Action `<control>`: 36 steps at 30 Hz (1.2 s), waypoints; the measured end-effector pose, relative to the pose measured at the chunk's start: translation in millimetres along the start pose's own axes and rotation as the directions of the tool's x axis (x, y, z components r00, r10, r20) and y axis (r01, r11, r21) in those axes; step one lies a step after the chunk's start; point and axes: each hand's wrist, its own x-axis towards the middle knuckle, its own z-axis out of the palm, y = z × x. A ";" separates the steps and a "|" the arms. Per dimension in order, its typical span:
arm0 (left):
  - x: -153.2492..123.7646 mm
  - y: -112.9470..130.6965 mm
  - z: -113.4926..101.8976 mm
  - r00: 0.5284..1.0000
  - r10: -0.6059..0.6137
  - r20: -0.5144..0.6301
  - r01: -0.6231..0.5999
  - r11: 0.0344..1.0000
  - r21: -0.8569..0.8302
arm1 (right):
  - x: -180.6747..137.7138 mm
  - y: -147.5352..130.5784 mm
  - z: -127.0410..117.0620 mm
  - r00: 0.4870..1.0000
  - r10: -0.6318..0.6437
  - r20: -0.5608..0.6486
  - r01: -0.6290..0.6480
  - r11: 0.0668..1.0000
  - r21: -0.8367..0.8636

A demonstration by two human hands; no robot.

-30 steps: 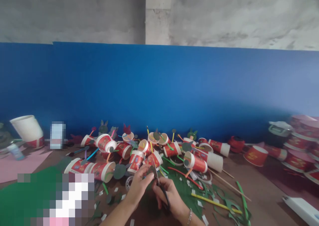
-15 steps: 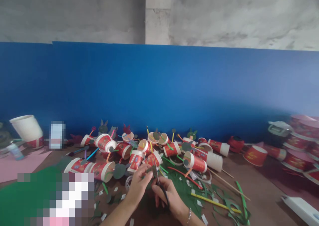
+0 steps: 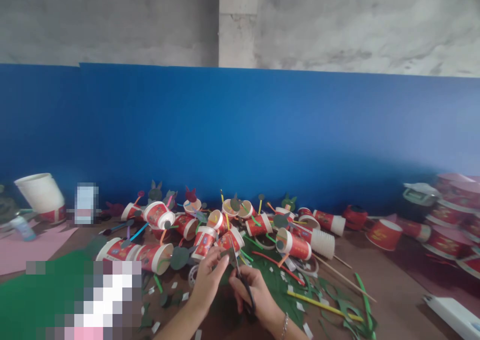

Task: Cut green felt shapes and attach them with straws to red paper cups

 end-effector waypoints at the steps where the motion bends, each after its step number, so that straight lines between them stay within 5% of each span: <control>1: 0.0 0.2 -0.1 1.000 0.009 -0.011 -0.008 1.000 0.007 | -0.1 -0.3 0.3 1.000 0.001 0.002 -0.001 1.000 0.000; 36: 1.6 5.8 -3.5 1.000 0.012 -0.007 -0.011 0.997 0.073 | -2.1 -3.1 1.6 1.000 0.009 0.008 -0.009 1.000 0.025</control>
